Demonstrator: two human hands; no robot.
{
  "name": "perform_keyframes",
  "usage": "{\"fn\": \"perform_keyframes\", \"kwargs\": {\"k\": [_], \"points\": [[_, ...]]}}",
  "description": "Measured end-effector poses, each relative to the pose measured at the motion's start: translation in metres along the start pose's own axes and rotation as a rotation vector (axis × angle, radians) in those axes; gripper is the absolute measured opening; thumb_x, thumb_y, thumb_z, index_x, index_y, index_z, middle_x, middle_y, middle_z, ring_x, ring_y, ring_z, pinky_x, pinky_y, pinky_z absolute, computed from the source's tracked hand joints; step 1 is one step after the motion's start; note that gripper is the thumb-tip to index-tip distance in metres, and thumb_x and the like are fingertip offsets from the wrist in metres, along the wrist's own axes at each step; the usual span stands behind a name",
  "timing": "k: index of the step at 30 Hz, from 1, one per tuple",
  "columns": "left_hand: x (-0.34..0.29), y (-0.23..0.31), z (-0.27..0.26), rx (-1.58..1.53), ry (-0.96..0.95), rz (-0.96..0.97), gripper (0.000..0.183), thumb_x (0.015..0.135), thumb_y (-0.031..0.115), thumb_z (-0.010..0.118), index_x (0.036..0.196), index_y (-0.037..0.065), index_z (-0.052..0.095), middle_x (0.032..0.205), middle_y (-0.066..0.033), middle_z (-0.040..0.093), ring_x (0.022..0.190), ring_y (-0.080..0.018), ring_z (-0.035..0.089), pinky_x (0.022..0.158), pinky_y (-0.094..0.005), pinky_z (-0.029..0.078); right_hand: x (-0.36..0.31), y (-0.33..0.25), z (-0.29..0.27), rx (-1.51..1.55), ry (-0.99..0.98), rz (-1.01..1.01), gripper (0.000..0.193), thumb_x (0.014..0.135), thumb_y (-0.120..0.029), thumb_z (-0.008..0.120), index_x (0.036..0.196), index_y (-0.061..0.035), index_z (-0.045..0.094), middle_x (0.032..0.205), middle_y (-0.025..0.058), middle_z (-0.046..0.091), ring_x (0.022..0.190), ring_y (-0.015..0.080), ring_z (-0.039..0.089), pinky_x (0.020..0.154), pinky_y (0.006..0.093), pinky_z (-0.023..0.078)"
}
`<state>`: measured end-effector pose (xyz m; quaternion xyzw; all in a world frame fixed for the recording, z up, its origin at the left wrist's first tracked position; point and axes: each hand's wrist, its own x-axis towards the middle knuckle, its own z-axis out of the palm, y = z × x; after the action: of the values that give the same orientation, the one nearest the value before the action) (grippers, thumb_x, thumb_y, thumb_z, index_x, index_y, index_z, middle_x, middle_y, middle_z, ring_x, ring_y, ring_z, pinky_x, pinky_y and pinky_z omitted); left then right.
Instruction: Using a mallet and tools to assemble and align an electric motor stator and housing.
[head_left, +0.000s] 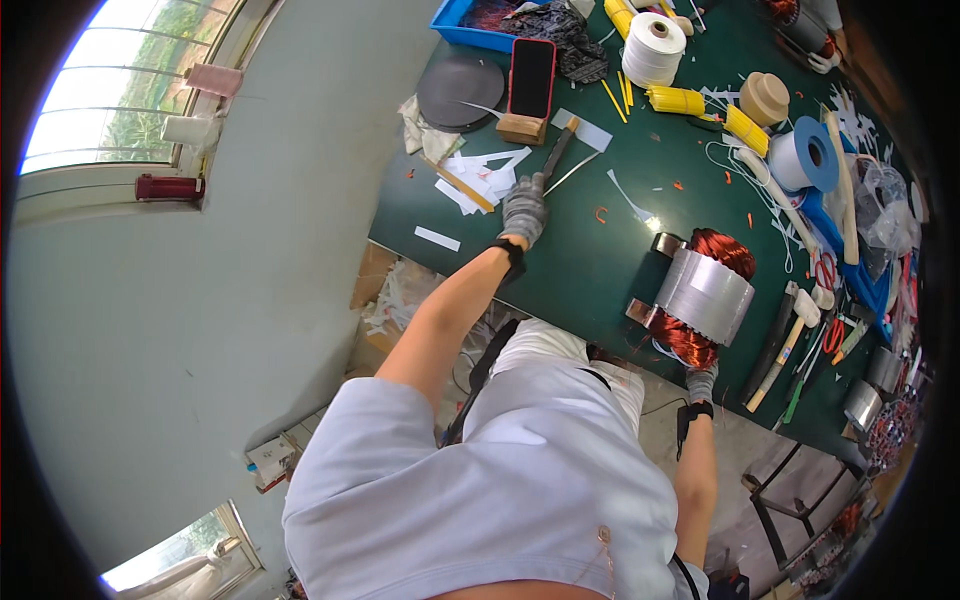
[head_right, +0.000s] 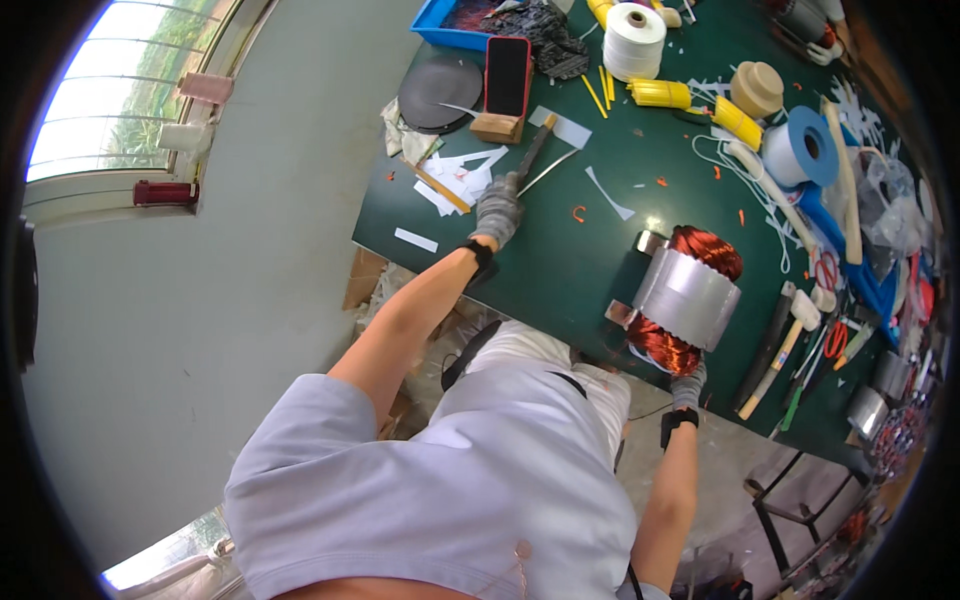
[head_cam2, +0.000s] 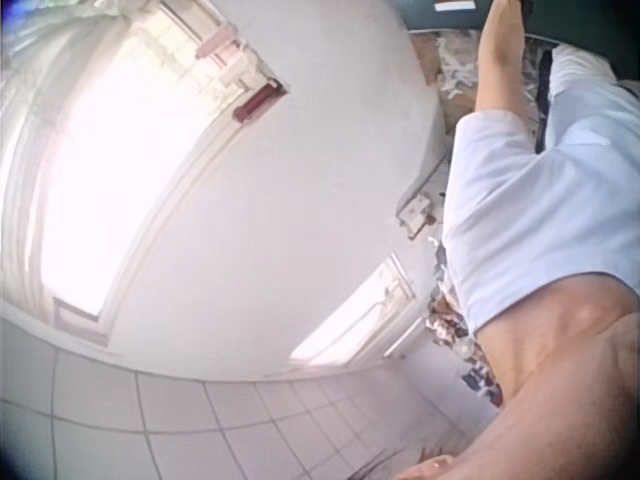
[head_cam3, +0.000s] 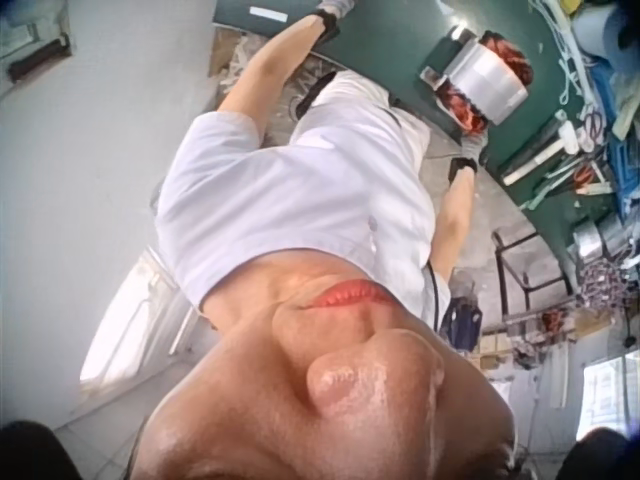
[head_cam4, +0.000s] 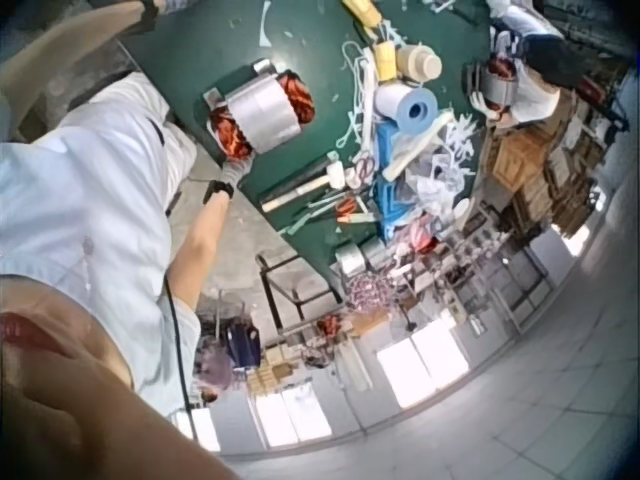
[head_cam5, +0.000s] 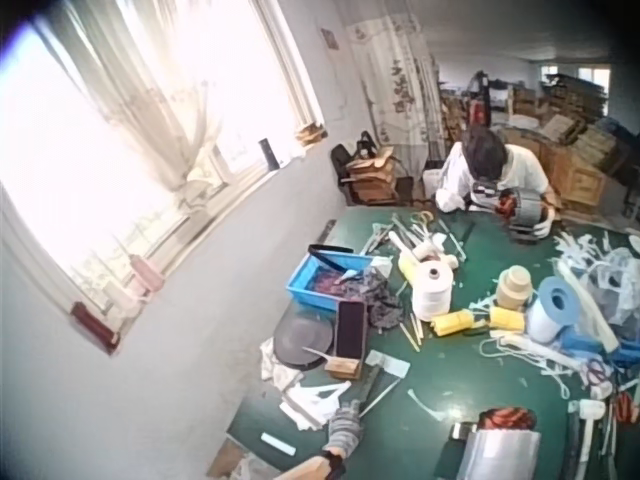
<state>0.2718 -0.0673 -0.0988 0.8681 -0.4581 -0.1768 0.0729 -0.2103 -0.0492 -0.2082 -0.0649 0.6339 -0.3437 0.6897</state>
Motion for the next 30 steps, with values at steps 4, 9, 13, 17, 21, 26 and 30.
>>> {"fn": "perform_keyframes", "kwargs": {"k": [4, 9, 13, 17, 21, 26, 30], "points": [[0.034, 0.012, -0.01, -0.076, 0.27, 0.162, 0.036, 0.074, 0.012, 0.055, 0.11, 0.009, 0.049, 0.104, -0.0161, 0.052, 0.1, -0.0329, 0.05, 0.084, -0.0422, 0.041, 0.013, 0.006, -0.037, 0.104, -0.105, -0.031, 0.047, 0.094, -0.036, 0.023, 0.131, -0.0089, 0.037, 0.135, 0.0041, 0.039, 0.123, 0.0243, 0.038, 0.104, 0.0388, 0.029], [0.095, -0.115, -0.004, -0.11, 0.47, -0.169, 0.035, 0.074, 0.028, 0.06, 0.106, 0.014, 0.057, 0.104, -0.0143, 0.056, 0.1, -0.0321, 0.051, 0.087, -0.0397, 0.04, 0.05, 0.029, -0.096, -0.493, -0.239, -0.349, 0.049, 0.088, -0.028, 0.046, 0.131, -0.0072, 0.033, 0.135, 0.0052, 0.038, 0.123, 0.0234, 0.037, 0.103, 0.0349, 0.031], [0.133, -0.161, -0.035, -0.158, 0.455, -0.32, 0.04, 0.074, 0.032, 0.059, 0.11, 0.014, 0.057, 0.11, -0.0146, 0.055, 0.104, -0.0288, 0.051, 0.087, -0.0367, 0.04, 0.029, 0.033, -0.127, -1.175, -0.062, -0.52, 0.053, 0.083, -0.021, 0.055, 0.13, -0.007, 0.034, 0.134, 0.0053, 0.039, 0.123, 0.0225, 0.037, 0.103, 0.034, 0.031], [0.151, -0.184, -0.074, -0.285, 0.349, -0.183, 0.043, 0.075, 0.033, 0.058, 0.113, 0.013, 0.055, 0.109, -0.0137, 0.057, 0.098, -0.0266, 0.055, 0.082, -0.0356, 0.043, -0.003, 0.024, -0.107, -1.022, -0.095, -0.458, 0.06, 0.073, -0.013, 0.065, 0.126, -0.0067, 0.037, 0.128, 0.0052, 0.045, 0.119, 0.0228, 0.041, 0.101, 0.0354, 0.033], [0.157, -0.235, -0.068, -0.218, 0.489, -0.292, 0.037, 0.08, 0.021, 0.055, 0.114, 0.008, 0.051, 0.098, -0.0072, 0.06, 0.082, -0.0197, 0.057, 0.074, -0.0321, 0.047, 0.006, 0.014, -0.058, 0.088, -0.068, -0.005, 0.038, 0.083, -0.038, 0.05, 0.11, -0.0115, 0.055, 0.111, 0.0071, 0.058, 0.105, 0.026, 0.053, 0.09, 0.0454, 0.043], [0.139, -0.152, -0.106, -0.962, 0.585, -0.171, 0.035, 0.081, 0.015, 0.06, 0.112, 0.004, 0.048, 0.097, -0.0074, 0.056, 0.085, -0.0155, 0.055, 0.072, -0.0296, 0.048, 0.049, 0.032, -0.113, -0.79, 0.157, -0.805, 0.033, 0.077, -0.023, 0.053, 0.108, -0.0124, 0.054, 0.107, 0.007, 0.056, 0.1, 0.0258, 0.051, 0.084, 0.0423, 0.042], [0.057, -0.036, -0.139, -0.945, 0.549, 0.358, 0.036, 0.08, 0.011, 0.063, 0.112, 0.001, 0.049, 0.103, -0.0096, 0.055, 0.092, -0.0199, 0.056, 0.078, -0.0321, 0.05, -0.044, -0.063, 0.017, -1.913, 0.253, -1.052, 0.041, 0.07, -0.018, 0.053, 0.11, -0.0122, 0.053, 0.103, 0.0103, 0.052, 0.097, 0.0288, 0.048, 0.083, 0.0408, 0.04]]}}
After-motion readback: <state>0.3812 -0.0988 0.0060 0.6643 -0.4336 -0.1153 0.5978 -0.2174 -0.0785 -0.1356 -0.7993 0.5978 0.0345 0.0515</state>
